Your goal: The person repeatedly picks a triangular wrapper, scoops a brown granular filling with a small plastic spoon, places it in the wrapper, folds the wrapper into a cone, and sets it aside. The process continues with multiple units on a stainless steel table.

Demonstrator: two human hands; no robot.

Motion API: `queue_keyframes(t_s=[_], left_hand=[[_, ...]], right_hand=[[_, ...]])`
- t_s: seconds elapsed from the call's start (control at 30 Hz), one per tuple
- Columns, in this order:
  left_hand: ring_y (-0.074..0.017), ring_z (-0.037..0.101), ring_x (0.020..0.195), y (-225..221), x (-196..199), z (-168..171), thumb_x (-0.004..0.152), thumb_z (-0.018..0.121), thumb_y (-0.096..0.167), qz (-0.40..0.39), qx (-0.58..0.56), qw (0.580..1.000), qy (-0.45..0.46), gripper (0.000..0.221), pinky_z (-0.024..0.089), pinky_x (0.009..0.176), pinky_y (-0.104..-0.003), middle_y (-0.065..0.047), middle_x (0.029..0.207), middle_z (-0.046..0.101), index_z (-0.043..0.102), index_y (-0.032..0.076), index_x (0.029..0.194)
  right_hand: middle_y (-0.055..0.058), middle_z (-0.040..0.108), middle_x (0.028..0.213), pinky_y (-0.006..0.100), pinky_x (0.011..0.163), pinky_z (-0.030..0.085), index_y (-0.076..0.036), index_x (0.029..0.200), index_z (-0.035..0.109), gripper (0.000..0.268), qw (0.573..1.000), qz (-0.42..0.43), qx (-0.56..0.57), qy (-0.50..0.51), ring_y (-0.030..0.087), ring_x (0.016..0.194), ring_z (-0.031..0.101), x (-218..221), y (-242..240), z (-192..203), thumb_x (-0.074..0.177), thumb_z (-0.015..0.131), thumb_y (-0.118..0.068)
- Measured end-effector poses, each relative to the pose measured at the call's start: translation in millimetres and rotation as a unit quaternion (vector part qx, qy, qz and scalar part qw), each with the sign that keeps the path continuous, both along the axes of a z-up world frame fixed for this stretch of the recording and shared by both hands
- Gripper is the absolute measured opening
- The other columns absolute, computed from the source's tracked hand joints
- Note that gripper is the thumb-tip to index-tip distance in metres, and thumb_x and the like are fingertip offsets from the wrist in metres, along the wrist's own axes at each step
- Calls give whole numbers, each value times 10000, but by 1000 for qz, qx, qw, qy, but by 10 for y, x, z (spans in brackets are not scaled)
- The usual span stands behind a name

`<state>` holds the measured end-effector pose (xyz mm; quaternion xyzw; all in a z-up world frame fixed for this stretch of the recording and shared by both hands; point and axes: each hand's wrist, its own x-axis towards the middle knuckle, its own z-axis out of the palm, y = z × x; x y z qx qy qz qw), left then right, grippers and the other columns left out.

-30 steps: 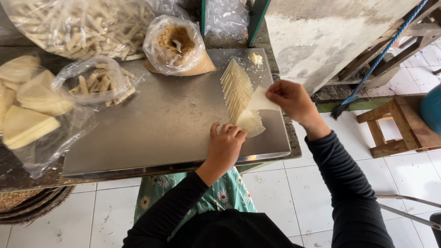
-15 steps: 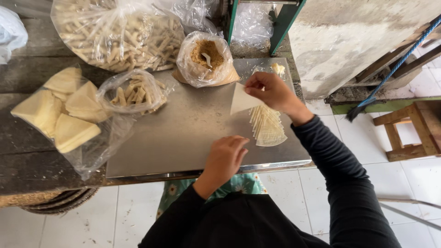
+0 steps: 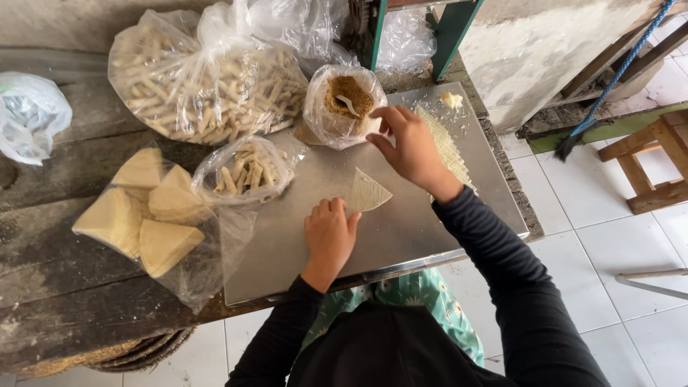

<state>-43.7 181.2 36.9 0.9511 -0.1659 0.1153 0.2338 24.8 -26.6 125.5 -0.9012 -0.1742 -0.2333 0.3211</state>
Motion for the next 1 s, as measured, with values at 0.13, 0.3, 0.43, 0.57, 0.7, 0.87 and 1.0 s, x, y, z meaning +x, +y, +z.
queue_keyframes(t_s=[0.13, 0.3, 0.43, 0.57, 0.7, 0.87, 1.0], left_hand=[[-277, 628, 885, -137, 55, -106, 858, 749, 329, 1, 11, 1000, -11, 271, 444, 748, -436, -69, 936, 635, 614, 111, 948], [-236, 635, 868, -255, 99, -248, 925, 712, 246, -4, 14, 999, -44, 163, 443, 770, -404, -32, 914, 637, 596, 133, 933], [-274, 678, 800, -274, 120, -226, 948, 689, 187, -5, -129, 991, -23, 142, 495, 711, -420, -82, 869, 684, 594, 83, 965], [-276, 738, 759, -221, 174, -140, 959, 658, 156, -9, -310, 948, 73, 147, 561, 650, -390, -129, 888, 733, 595, 35, 1017], [-238, 752, 768, -217, 249, -72, 914, 725, 142, -18, -335, 938, 88, 234, 590, 651, -347, -121, 924, 727, 586, 20, 1057], [-232, 736, 736, -224, 260, -86, 820, 785, 57, -27, -322, 941, 95, 329, 582, 647, -336, -116, 953, 696, 582, 7, 1074], [-223, 744, 769, -176, 245, -134, 799, 773, 19, -20, -348, 932, 96, 394, 602, 665, -313, -128, 993, 684, 585, 7, 1145]], right_hand=[[134, 653, 915, 413, 715, 525, -43, 1215, 682, 347, 999, -2, -12, -30, 296, 789, 658, 332, 89, -1, 902, 778, -159], [151, 651, 911, 412, 735, 535, -32, 1109, 738, 199, 999, -1, 8, -39, 323, 797, 661, 625, 116, -82, 925, 726, -105], [161, 663, 936, 423, 749, 536, -21, 1068, 749, 143, 996, 5, 22, -81, 355, 813, 658, 880, 112, -63, 947, 704, -84], [152, 675, 949, 428, 767, 540, -24, 1015, 740, 90, 994, -3, 39, -104, 366, 840, 668, 1090, 77, 3, 955, 687, -66], [155, 674, 940, 438, 769, 535, -23, 997, 733, 71, 989, 13, -2, -147, 379, 858, 665, 1134, 60, -4, 947, 692, -53], [157, 705, 917, 394, 747, 548, -12, 1014, 725, 80, 988, 55, 34, -143, 341, 825, 684, 1090, 35, -119, 948, 692, -46], [104, 733, 818, 302, 620, 513, 7, 1030, 731, 125, 989, 19, 144, -25, 165, 655, 656, 1166, -122, -253, 1004, 640, -75]])
